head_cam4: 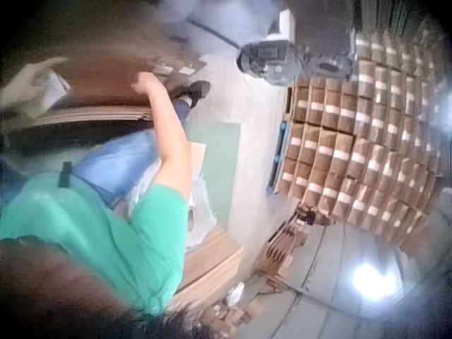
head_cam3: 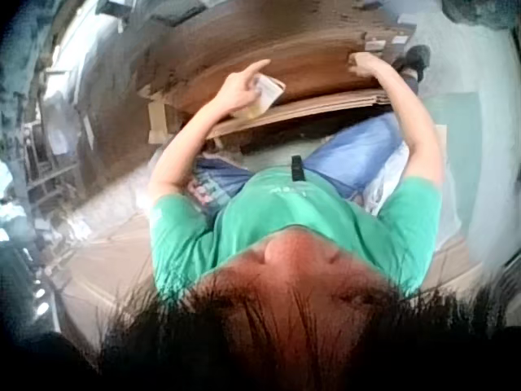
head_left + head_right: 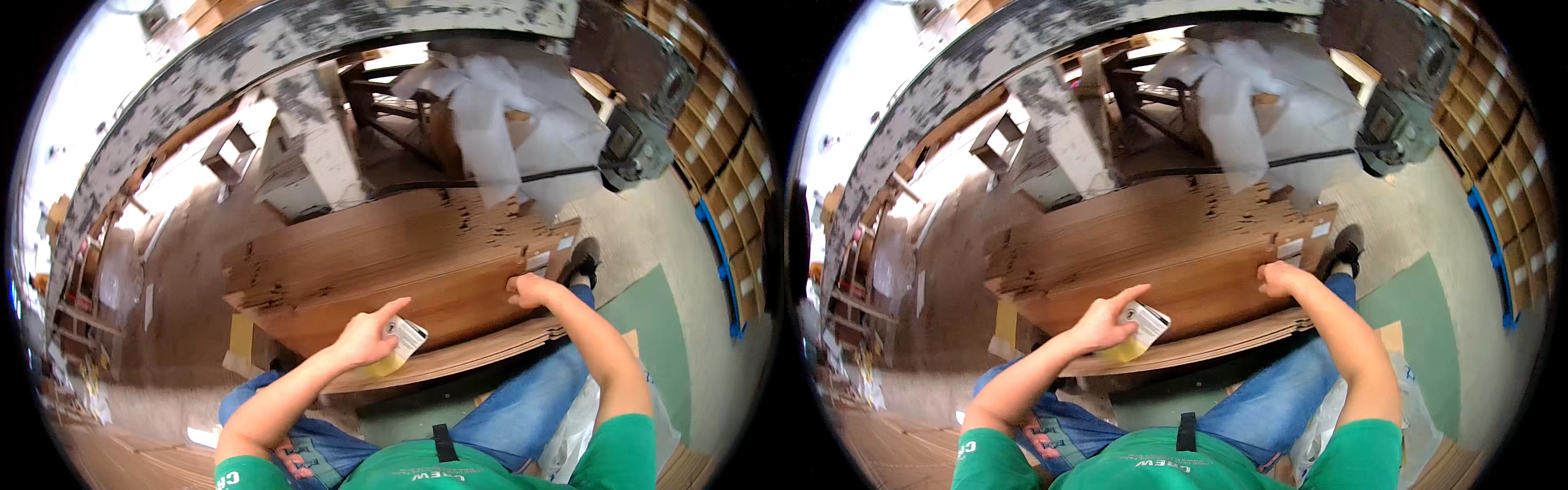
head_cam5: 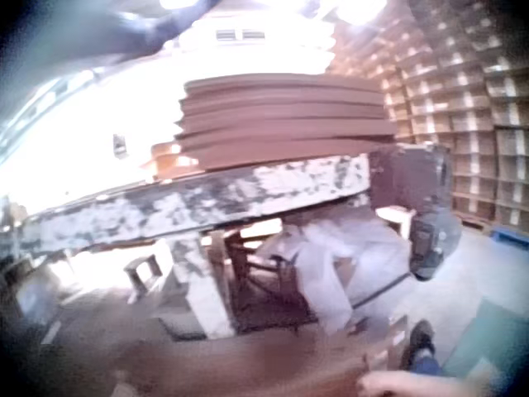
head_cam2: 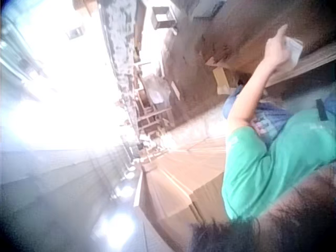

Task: The person sits on the floor and applies adhesive labels to the edges of stacked wooden boards. They peel the backing from each label and press it onto the wood, repeating the process for multiple boards.

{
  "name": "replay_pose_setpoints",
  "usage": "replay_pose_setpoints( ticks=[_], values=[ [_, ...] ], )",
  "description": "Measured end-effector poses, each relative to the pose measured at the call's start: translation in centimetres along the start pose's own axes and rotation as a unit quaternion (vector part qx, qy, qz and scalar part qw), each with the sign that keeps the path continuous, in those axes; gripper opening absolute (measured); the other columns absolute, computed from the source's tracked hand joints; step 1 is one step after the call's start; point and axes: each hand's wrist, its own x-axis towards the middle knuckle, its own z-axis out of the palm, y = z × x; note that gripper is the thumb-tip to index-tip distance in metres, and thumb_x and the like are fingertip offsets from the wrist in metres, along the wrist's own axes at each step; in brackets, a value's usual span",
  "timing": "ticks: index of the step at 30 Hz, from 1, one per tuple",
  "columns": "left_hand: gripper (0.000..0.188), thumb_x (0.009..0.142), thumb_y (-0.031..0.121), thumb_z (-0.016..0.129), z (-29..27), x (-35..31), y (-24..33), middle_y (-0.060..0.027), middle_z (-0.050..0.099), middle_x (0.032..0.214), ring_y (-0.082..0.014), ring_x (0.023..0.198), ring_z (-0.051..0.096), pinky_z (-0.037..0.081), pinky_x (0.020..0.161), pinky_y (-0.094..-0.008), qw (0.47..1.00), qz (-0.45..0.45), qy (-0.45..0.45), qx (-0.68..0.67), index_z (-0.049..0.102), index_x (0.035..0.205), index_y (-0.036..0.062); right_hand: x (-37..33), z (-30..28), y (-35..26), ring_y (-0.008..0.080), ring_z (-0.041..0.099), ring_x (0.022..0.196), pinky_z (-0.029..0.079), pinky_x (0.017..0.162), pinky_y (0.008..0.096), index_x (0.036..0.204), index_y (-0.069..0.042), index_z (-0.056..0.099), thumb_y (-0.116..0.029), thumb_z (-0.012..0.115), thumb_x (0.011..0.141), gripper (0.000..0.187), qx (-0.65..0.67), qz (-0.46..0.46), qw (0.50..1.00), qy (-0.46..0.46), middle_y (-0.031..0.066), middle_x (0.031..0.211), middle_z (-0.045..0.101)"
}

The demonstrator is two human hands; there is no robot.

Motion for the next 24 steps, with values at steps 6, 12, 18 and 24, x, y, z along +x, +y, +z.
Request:
replay_pose_setpoints(
  ticks=[6,12,18,24],
  values=[
    [0.040,0.079,-0.002,0.061,-4.9,-7.7,-4.1,-0.0065,0.065,0.102,-0.0100,0.090,0.059,0.048,0.082,-0.0258,0.940,-0.068,0.086,-0.323,0.058,0.118,0.0029,-0.1,0.1,-4.1,0.0283,0.064,0.087,0.049,0.076,0.0368,0.087,-0.002,0.067,-0.026,0.066,0.076,0.026,0.098,-0.051,0.991,0.081,0.0182,0.089,0.066],
    [0.031,0.077,0.000,0.062,-9.2,-9.7,-6.1,-0.0076,0.064,0.099,-0.0128,0.086,0.061,0.049,0.080,-0.0242,0.812,-0.082,0.268,-0.511,0.061,0.108,-0.0008,-1.2,-0.7,5.9,0.0070,0.046,0.055,0.038,0.047,0.0221,0.097,-0.005,0.059,-0.031,0.064,0.084,0.029,0.420,0.158,0.782,0.432,-0.0020,0.066,0.052],
    [0.025,0.079,0.003,0.064,-8.8,-10.1,-5.4,-0.0053,0.064,0.097,-0.0102,0.088,0.058,0.047,0.081,-0.0243,0.845,-0.031,0.264,-0.464,0.063,0.104,-0.0020,-0.1,-0.4,6.7,0.0069,0.047,0.061,0.036,0.049,0.0207,0.101,-0.009,0.053,-0.030,0.073,0.078,0.037,0.481,0.122,0.736,0.460,-0.0010,0.073,0.052],
    [0.021,0.078,0.002,0.064,-8.9,-9.9,-6.2,-0.0071,0.065,0.092,-0.0100,0.081,0.060,0.049,0.075,-0.0234,0.808,-0.043,0.308,-0.500,0.065,0.099,-0.0008,0.5,0.2,6.0,0.0118,0.051,0.089,0.040,0.069,0.0300,0.109,-0.014,0.052,-0.031,0.076,0.074,0.045,0.542,0.176,0.672,0.473,0.0004,0.103,0.057]
  ],
)
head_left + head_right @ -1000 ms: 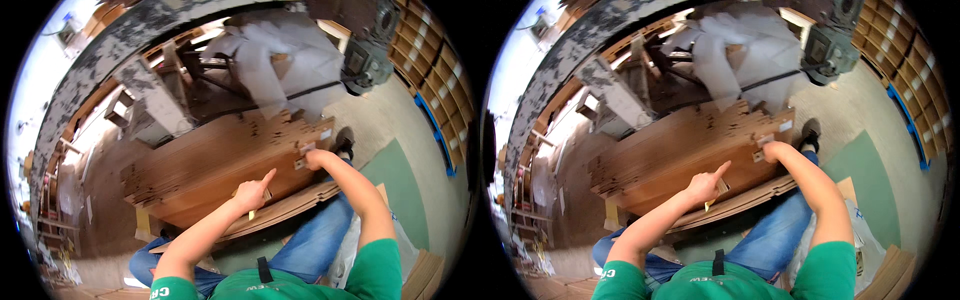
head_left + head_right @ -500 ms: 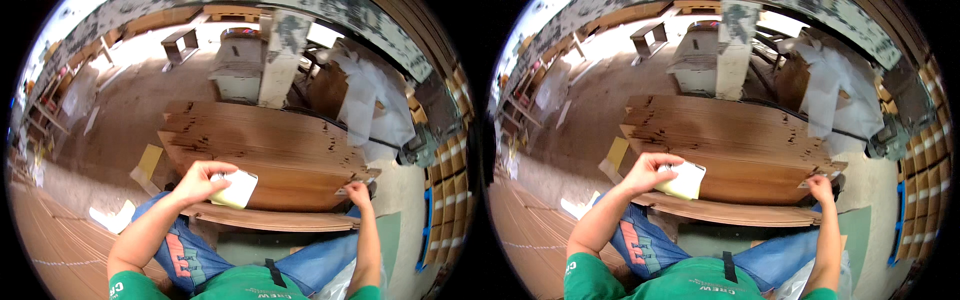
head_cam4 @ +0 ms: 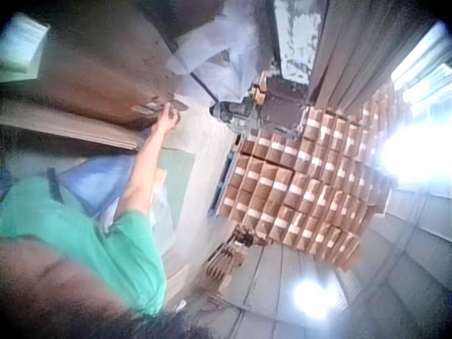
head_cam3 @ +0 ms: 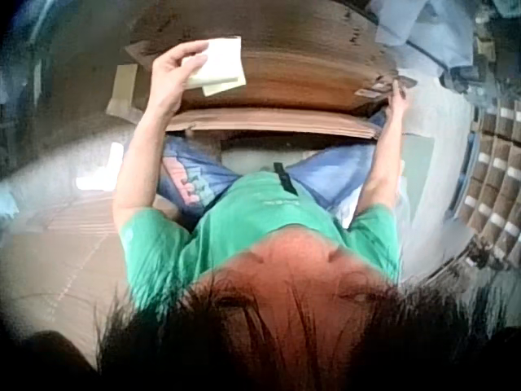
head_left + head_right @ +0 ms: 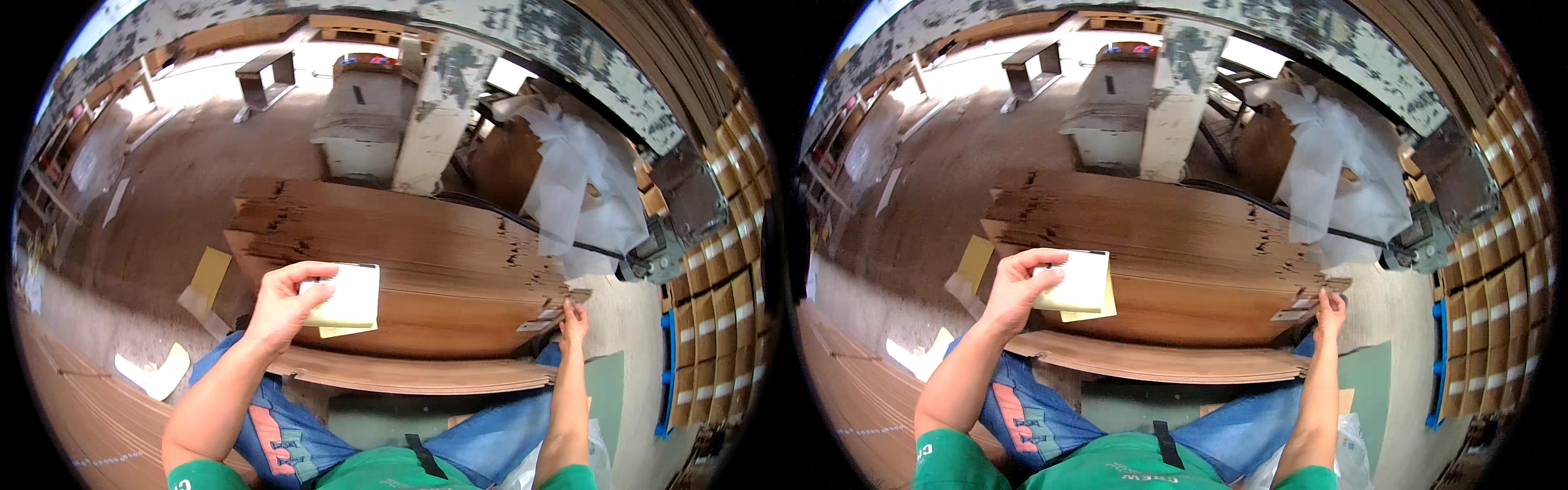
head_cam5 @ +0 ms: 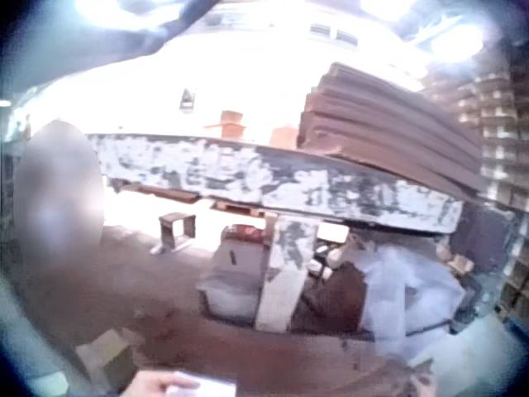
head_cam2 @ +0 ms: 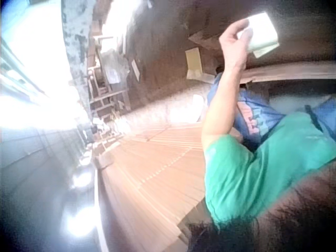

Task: The person sits on the floor and applies adhesive labels to the edges of stacked wooden boards. They peel the backing from each label and press it onto the wood, repeating the process for multiple boards.

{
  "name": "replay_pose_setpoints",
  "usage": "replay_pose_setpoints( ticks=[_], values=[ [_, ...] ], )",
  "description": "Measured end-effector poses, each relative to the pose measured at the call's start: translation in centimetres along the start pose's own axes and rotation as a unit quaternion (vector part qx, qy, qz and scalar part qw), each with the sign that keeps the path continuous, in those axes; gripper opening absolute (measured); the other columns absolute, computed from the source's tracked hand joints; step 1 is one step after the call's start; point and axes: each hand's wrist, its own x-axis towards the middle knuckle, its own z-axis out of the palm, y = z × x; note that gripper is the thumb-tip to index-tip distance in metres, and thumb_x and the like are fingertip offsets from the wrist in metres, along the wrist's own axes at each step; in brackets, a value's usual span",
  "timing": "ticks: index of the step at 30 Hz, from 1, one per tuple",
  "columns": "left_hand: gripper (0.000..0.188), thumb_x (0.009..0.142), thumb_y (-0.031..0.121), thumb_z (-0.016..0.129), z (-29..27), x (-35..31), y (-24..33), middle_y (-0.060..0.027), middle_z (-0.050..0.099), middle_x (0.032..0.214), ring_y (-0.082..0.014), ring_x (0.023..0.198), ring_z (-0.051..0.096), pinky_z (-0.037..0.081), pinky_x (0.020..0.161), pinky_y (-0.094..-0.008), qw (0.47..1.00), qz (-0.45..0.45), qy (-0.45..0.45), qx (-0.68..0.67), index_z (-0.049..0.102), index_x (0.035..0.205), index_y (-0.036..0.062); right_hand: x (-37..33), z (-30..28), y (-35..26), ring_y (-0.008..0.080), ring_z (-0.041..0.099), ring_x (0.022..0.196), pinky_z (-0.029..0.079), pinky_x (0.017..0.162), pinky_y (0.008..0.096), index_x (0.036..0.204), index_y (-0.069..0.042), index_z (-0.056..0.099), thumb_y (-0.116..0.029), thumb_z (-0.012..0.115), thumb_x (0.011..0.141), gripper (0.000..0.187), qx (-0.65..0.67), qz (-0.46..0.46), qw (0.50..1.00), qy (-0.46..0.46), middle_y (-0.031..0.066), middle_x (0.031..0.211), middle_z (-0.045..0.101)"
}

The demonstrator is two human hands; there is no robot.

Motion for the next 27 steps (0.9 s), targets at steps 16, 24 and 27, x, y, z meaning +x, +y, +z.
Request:
replay_pose_setpoints(
  ticks=[16,24,27],
  values=[
    [0.025,0.077,0.004,0.066,5.1,-0.3,-1.1,-0.0062,0.063,0.097,-0.0128,0.089,0.058,0.046,0.081,-0.0255,1.000,0.013,-0.017,0.010,0.064,0.101,0.0000,-2.8,-7.2,-1.9,0.0100,0.054,0.084,0.046,0.073,0.0290,0.085,-0.012,0.059,-0.023,0.073,0.077,0.019,0.046,0.098,0.973,-0.204,-0.0023,0.088,0.060],
    [0.040,0.067,-0.004,0.073,13.1,0.4,-2.0,-0.0081,0.062,0.105,-0.0153,0.096,0.058,0.046,0.087,-0.0278,0.993,0.024,-0.118,0.013,0.063,0.105,0.0012,-3.3,-10.6,-3.6,0.0095,0.055,0.061,0.046,0.061,0.0272,0.066,-0.006,0.064,-0.020,0.067,0.078,0.019,-0.276,-0.044,0.916,-0.287,-0.0012,0.061,0.059],
    [0.048,0.066,-0.005,0.072,15.3,0.9,-3.4,-0.0080,0.060,0.109,-0.0154,0.097,0.057,0.047,0.088,-0.0283,0.990,-0.011,-0.143,-0.003,0.060,0.111,0.0026,-7.1,-8.9,-7.5,0.0110,0.058,0.060,0.047,0.057,0.0296,0.069,0.000,0.067,-0.026,0.067,0.075,0.026,-0.410,-0.100,0.878,-0.226,0.0082,0.063,0.064]
  ],
)
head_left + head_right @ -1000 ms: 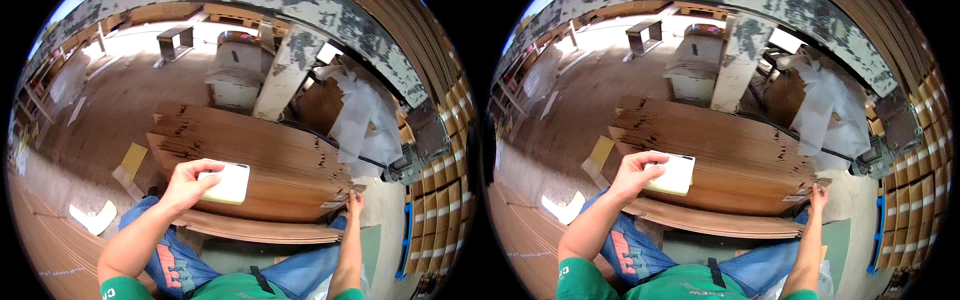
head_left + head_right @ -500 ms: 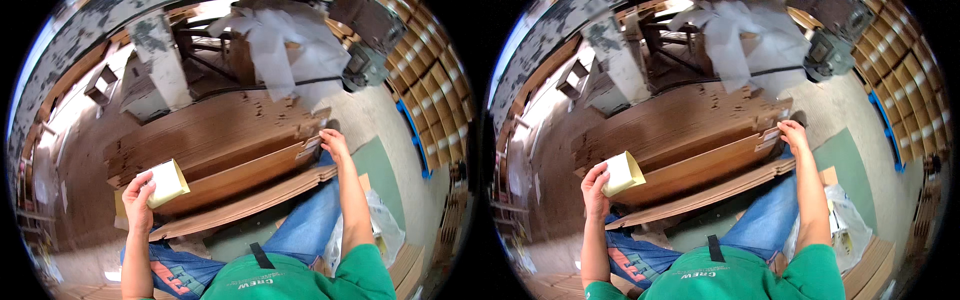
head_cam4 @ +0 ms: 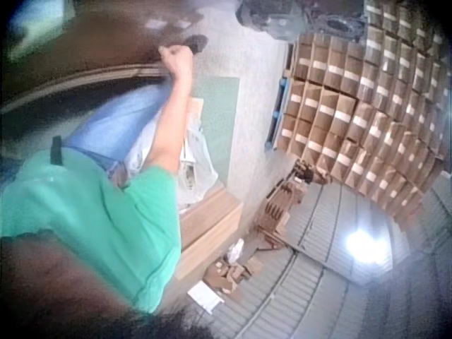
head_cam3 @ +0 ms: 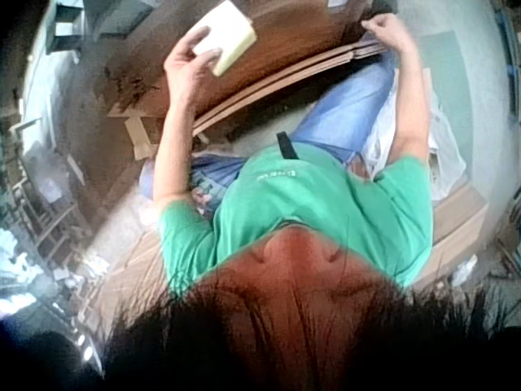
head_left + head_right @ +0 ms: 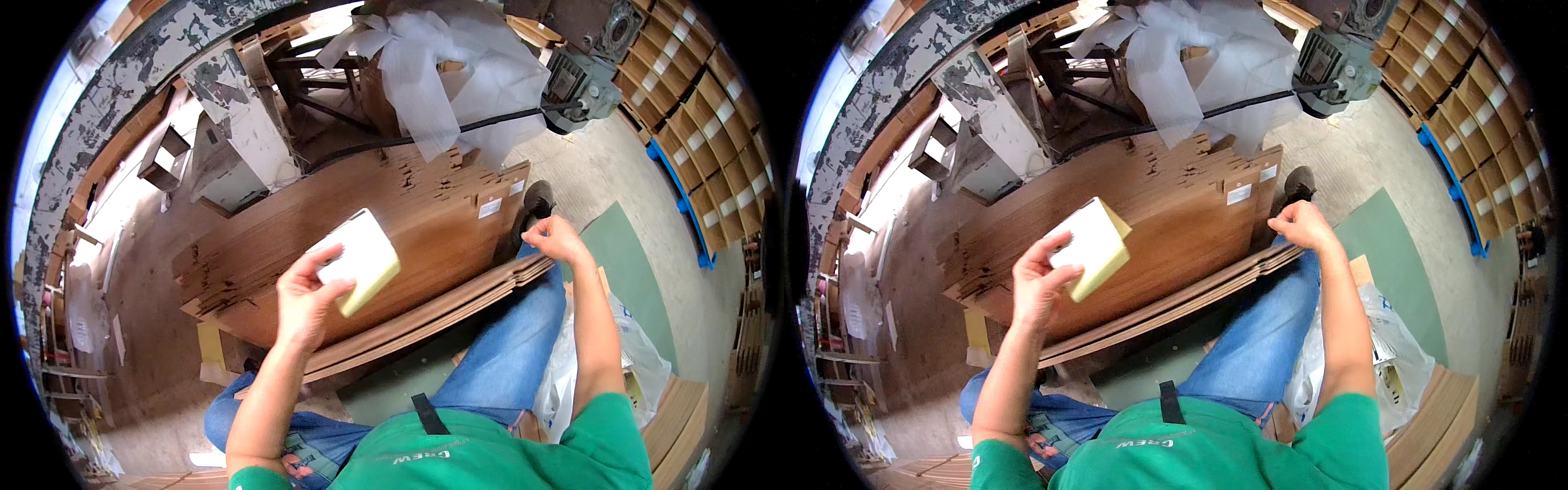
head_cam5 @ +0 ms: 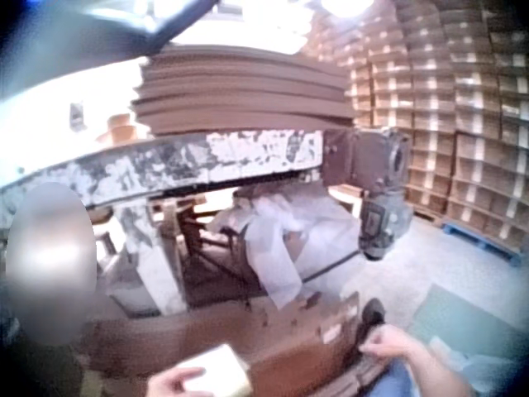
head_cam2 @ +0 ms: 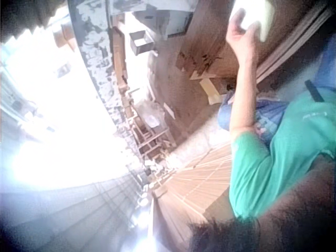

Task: The person sits on the floor and applies adhesive labels to the edges of stacked wooden boards. They peel the backing from each label and press it onto the wood, repeating the process for multiple boards.

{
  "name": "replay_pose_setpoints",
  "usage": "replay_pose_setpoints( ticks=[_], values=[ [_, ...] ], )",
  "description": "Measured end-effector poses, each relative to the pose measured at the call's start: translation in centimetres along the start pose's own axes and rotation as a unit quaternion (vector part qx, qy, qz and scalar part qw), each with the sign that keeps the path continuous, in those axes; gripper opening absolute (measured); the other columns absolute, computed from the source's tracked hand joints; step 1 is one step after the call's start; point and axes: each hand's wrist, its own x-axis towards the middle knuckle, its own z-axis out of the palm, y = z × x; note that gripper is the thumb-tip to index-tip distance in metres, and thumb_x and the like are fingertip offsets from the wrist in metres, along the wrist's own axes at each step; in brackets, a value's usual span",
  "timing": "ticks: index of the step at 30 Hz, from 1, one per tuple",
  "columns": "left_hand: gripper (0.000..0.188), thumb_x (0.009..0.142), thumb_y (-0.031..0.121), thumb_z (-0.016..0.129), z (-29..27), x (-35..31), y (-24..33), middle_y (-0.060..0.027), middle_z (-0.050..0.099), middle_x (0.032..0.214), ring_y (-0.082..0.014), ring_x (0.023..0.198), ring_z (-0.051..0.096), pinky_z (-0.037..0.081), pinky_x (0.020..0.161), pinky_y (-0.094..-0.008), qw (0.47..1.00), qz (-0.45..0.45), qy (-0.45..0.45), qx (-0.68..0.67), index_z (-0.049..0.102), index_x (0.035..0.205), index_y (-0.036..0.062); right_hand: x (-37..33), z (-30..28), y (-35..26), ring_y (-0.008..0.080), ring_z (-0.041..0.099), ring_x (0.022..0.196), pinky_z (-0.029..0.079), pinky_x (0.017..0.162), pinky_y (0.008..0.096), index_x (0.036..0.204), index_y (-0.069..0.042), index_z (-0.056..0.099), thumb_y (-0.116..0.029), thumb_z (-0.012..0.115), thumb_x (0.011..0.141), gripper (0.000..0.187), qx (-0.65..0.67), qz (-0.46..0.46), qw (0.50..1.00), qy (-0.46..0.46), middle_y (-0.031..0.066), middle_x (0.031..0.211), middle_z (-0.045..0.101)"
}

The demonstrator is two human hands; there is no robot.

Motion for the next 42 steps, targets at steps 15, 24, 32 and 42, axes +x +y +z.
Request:
replay_pose_setpoints(
  ticks=[15,24,32,42],
  values=[
    [0.073,0.072,-0.006,0.069,3.9,-0.6,-1.6,-0.0086,0.055,0.117,-0.0152,0.104,0.055,0.045,0.091,-0.0291,0.992,-0.030,-0.112,-0.051,0.038,0.136,0.0101,-7.4,8.6,-12.8,0.0097,0.057,0.088,0.046,0.079,0.0245,0.120,-0.002,0.048,0.002,0.064,0.080,0.043,0.525,-0.223,0.808,-0.149,0.0056,0.095,0.063],
    [0.065,0.070,-0.005,0.072,3.3,-0.2,-2.5,-0.0074,0.058,0.117,-0.0140,0.104,0.055,0.044,0.092,-0.0276,0.992,-0.055,-0.115,-0.014,0.047,0.129,0.0051,-7.8,7.6,-12.4,0.0081,0.055,0.085,0.045,0.078,0.0227,0.102,-0.001,0.059,0.006,0.061,0.072,0.031,0.407,-0.240,0.866,-0.164,0.0018,0.093,0.060],
    [0.053,0.074,-0.007,0.066,3.2,-0.5,-2.2,-0.0081,0.057,0.119,-0.0127,0.103,0.054,0.044,0.091,-0.0270,0.986,-0.042,-0.130,0.093,0.054,0.124,0.0054,-7.6,7.0,-12.1,0.0107,0.055,0.093,0.046,0.084,0.0274,0.107,-0.002,0.054,0.004,0.066,0.073,0.037,0.439,-0.266,0.836,-0.196,0.0045,0.100,0.058],
    [0.042,0.082,0.005,0.065,4.1,-1.4,-2.3,-0.0042,0.061,0.111,-0.0082,0.092,0.055,0.046,0.080,-0.0236,0.982,-0.022,-0.163,0.095,0.055,0.123,0.0078,-7.2,8.1,-13.5,0.0063,0.056,0.077,0.046,0.067,0.0196,0.104,0.000,0.059,0.000,0.068,0.079,0.028,0.517,-0.193,0.826,-0.117,0.0033,0.092,0.062]
  ],
)
